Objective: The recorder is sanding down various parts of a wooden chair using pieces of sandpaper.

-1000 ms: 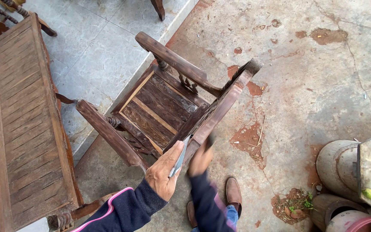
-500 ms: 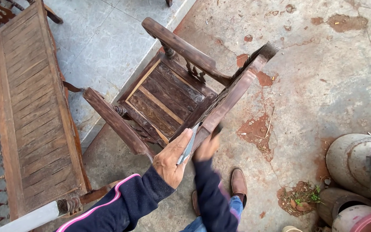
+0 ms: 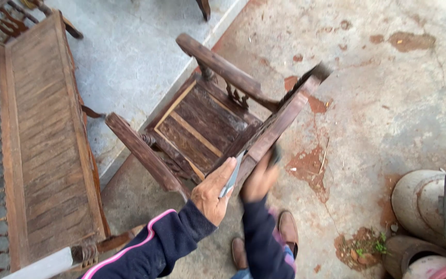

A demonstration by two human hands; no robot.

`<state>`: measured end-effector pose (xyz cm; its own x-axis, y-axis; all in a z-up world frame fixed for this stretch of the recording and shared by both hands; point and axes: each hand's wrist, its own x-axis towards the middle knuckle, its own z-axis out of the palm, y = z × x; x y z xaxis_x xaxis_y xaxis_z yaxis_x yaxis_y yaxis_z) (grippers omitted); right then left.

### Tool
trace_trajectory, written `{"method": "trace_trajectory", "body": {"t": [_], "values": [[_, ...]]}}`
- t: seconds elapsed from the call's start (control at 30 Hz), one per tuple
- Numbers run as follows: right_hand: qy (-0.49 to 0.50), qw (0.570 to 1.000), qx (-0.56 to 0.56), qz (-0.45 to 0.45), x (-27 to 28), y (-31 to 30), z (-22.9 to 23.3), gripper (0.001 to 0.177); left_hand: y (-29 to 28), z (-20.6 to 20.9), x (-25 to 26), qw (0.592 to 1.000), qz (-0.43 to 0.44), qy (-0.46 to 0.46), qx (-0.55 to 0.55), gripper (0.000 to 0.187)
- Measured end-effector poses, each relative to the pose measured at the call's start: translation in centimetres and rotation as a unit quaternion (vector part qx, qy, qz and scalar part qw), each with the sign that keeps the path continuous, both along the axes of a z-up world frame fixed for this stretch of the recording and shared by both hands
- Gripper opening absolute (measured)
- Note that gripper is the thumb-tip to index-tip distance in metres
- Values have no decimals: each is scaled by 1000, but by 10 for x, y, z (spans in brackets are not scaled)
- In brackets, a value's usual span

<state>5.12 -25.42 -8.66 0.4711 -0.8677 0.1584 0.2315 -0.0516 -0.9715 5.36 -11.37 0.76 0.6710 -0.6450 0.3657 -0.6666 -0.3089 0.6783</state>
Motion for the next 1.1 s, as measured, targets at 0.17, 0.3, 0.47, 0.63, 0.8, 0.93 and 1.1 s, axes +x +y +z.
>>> {"method": "trace_trajectory", "body": {"t": [0.17,0.3,0.47,0.63,0.8,0.93,1.1], "values": [[-79,995,5,55,-38,70,14,48,0,-13,6,1000,5,-7,0,65],[10,1000,3,-15,24,-46,-12,34,-2,-14,6,1000,3,0,12,65],[-19,996,-75,-33,26,-53,14,33,-2,-6,2,1000,3,0,9,66],[97,995,6,7,-25,31,27,35,-4,-9,5,1000,18,-21,11,72],[4,999,42,30,43,-92,-2,32,-4,-2,-1,999,24,-20,13,74],[-89,981,167,52,54,-112,-42,25,-3,1,-1,999,22,-34,8,74],[68,988,97,101,-37,18,5,54,-4,3,-3,999,40,-28,20,75]]}}
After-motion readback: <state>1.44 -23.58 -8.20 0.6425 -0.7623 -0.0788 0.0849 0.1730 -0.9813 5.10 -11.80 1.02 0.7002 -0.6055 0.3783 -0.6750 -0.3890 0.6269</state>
